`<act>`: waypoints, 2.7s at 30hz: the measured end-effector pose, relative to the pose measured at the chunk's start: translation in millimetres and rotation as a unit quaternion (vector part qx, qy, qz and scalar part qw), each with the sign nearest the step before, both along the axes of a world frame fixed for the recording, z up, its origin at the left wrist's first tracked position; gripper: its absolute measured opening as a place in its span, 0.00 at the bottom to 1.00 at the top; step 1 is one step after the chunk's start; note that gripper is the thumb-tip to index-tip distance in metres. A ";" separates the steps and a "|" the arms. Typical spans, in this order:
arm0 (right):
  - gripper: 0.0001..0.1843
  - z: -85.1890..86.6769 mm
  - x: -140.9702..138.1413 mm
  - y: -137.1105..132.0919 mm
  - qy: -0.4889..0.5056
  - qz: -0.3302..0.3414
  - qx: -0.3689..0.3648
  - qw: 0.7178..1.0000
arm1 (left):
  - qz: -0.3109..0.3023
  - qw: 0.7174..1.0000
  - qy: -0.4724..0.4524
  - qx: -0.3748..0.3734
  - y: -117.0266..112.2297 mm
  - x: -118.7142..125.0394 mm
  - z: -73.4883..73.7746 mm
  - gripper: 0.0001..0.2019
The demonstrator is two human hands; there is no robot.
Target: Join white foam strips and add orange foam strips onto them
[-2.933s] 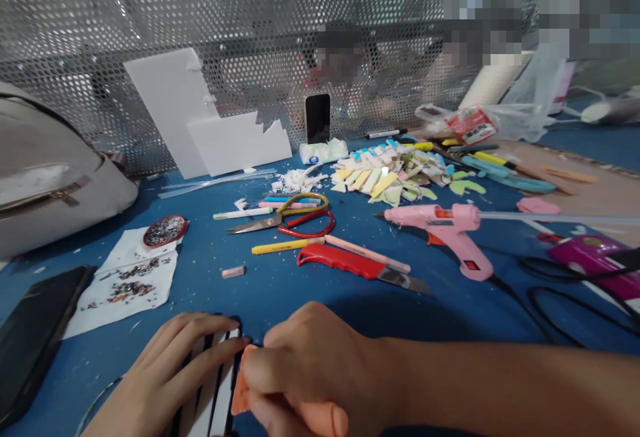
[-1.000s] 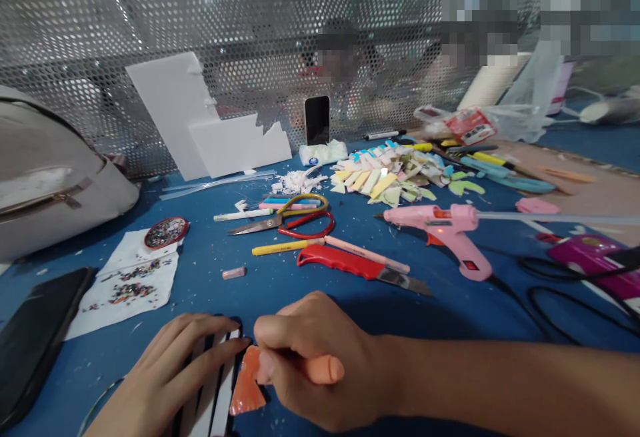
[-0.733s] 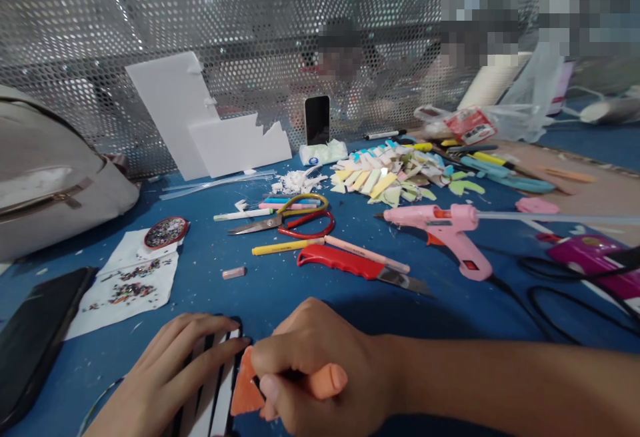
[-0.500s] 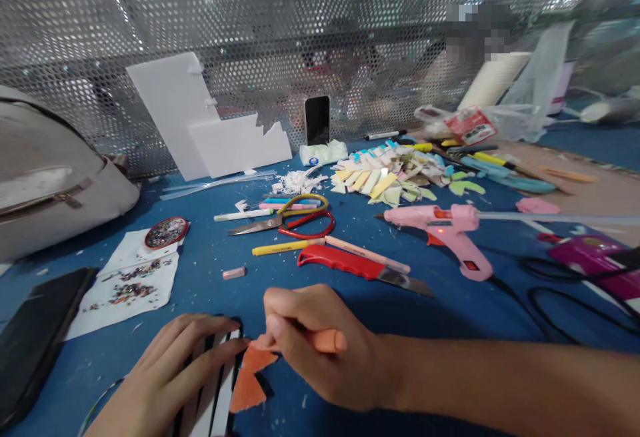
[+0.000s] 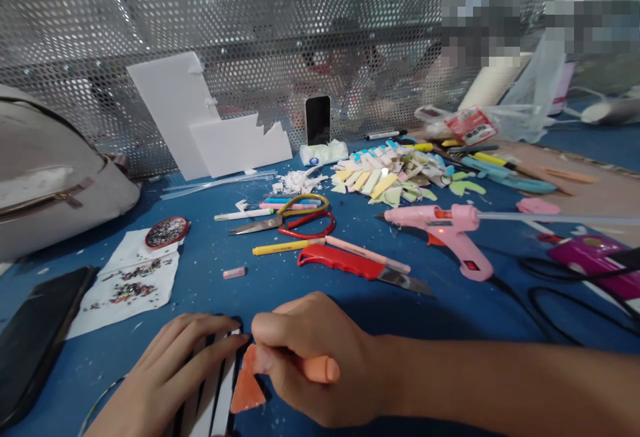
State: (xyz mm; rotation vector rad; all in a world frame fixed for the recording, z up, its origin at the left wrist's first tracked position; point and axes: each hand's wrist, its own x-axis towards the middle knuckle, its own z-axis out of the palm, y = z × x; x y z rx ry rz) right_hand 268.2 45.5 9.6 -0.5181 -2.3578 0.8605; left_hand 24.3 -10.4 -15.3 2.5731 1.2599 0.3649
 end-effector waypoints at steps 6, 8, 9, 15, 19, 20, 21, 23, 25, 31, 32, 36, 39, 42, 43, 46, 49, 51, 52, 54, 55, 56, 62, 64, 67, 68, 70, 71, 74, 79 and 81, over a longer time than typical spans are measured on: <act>0.11 -4.6 -1.1 0.2 0.067 0.080 -0.026 0.994 | -0.002 1.000 0.003 0.014 0.1 -1.0 -2.5 0.37; 0.10 -4.6 1.2 -1.3 0.079 0.045 -0.039 0.995 | -0.002 1.000 0.000 0.014 0.1 -0.5 -1.3 0.34; 0.10 -4.3 2.5 -2.0 0.075 0.016 -0.043 0.996 | 0.000 1.000 -0.003 0.012 0.0 0.0 -0.3 0.33; 0.13 -2.2 4.6 -2.0 -0.005 -0.056 -0.022 0.998 | 0.009 1.000 -0.016 -0.007 -0.7 3.4 5.2 0.32; 0.09 -3.4 2.5 -0.2 -0.013 -0.019 0.006 1.000 | 0.006 1.000 -0.018 -0.012 -0.6 4.2 4.3 0.35; 0.09 -4.1 1.9 0.2 -0.018 -0.007 0.013 1.000 | 0.005 1.000 -0.019 -0.011 -0.5 4.0 3.5 0.36; 0.09 -4.8 1.3 0.5 -0.024 0.006 0.016 1.000 | 0.004 1.000 -0.019 -0.008 -0.4 3.6 2.5 0.37; 0.09 -6.2 0.0 0.9 -0.027 0.036 0.016 0.999 | 0.002 1.000 -0.016 0.000 -0.2 2.4 0.5 0.38; 0.10 -7.1 -1.1 1.3 -0.010 0.068 0.014 0.998 | 0.002 1.000 -0.013 0.010 0.0 1.0 -1.3 0.39; 0.09 -7.2 0.7 -1.2 0.044 0.099 0.022 0.994 | -0.001 1.000 -0.008 0.021 0.4 0.0 -1.8 0.34; 0.10 -6.8 1.6 -2.2 0.041 0.065 0.024 0.997 | -0.002 1.000 -0.009 0.020 0.4 0.2 -1.3 0.34; 0.12 -4.7 3.3 -5.0 -0.003 -0.045 0.018 0.999 | -0.002 1.000 -0.009 0.009 0.0 0.0 -0.2 0.34; 0.09 -5.3 2.5 -4.4 -0.015 -0.037 0.035 0.999 | -0.002 1.000 -0.005 0.014 0.2 -0.3 -0.8 0.36; 0.10 -7.4 0.8 -2.9 -0.024 -0.006 0.043 0.999 | -0.004 1.000 -0.001 0.029 1.1 -0.2 -1.9 0.37; 0.11 -8.0 0.2 -2.4 -0.024 0.011 0.038 0.999 | -0.004 0.999 -0.001 0.034 1.4 -0.2 -2.2 0.37; 0.12 -8.8 -2.3 -0.9 -0.032 0.051 0.031 0.998 | -0.002 0.999 -0.002 0.046 1.6 -0.2 -3.0 0.37; 0.11 -8.2 -4.6 0.4 -0.016 0.097 0.032 0.995 | 0.000 0.999 -0.009 0.051 1.3 -0.5 -3.7 0.35; 0.12 -7.4 -4.8 0.6 0.015 0.127 0.030 0.991 | -0.001 0.999 -0.009 0.050 1.0 -0.6 -3.9 0.35; 0.12 -6.9 -4.4 0.4 0.027 0.125 0.029 0.991 | -0.002 0.999 -0.007 0.049 0.9 -0.6 -3.9 0.35; 0.13 -6.2 -2.6 -0.7 0.037 0.076 0.033 0.996 | -0.001 0.999 -0.004 0.045 0.7 -0.5 -3.6 0.36; 0.13 -5.9 -1.5 -1.5 0.031 0.039 0.035 0.998 | 0.000 0.999 -0.003 0.041 0.6 -0.5 -3.3 0.37; 0.13 -5.6 -0.3 -2.3 0.025 0.008 0.036 0.999 | 0.001 0.999 -0.002 0.036 0.6 -0.6 -2.9 0.38; 0.09 -6.9 2.9 -4.3 -0.040 -0.057 0.072 0.995 | -0.006 1.000 -0.008 0.017 1.6 -1.4 -1.4 0.37; 0.08 -8.4 2.6 -3.6 -0.056 -0.039 0.085 0.994 | -0.007 1.000 -0.012 0.016 2.0 -1.3 -1.6 0.37; 0.09 -9.5 0.9 -2.4 -0.067 -0.003 0.072 0.995 | -0.005 1.000 -0.012 0.018 2.1 -1.1 -2.8 0.39; 0.09 -9.4 0.1 -2.2 -0.066 0.007 0.064 0.996 | -0.005 1.000 -0.012 0.021 2.0 -1.1 -3.4 0.39; 0.11 -8.9 -1.7 -1.9 -0.054 0.025 0.057 0.997 | -0.006 1.000 -0.010 0.029 1.9 -1.4 -4.7 0.38; 0.11 -8.7 -2.5 -1.9 -0.045 0.034 0.056 0.997 | -0.006 0.999 -0.010 0.034 1.8 -1.6 -5.4 0.37; 0.12 -8.4 -4.3 -1.5 -0.032 0.057 0.053 0.996 | -0.003 0.999 -0.015 0.047 1.6 -1.9 -6.7 0.34; 0.12 -8.1 -5.1 0.2 -0.008 0.107 0.041 0.993 | -0.004 0.999 -0.014 0.046 1.5 -2.4 -7.7 0.34; 0.13 -6.8 -4.0 0.5 0.013 0.122 0.039 0.992 | -0.007 0.999 -0.008 0.044 1.6 -3.0 -7.9 0.34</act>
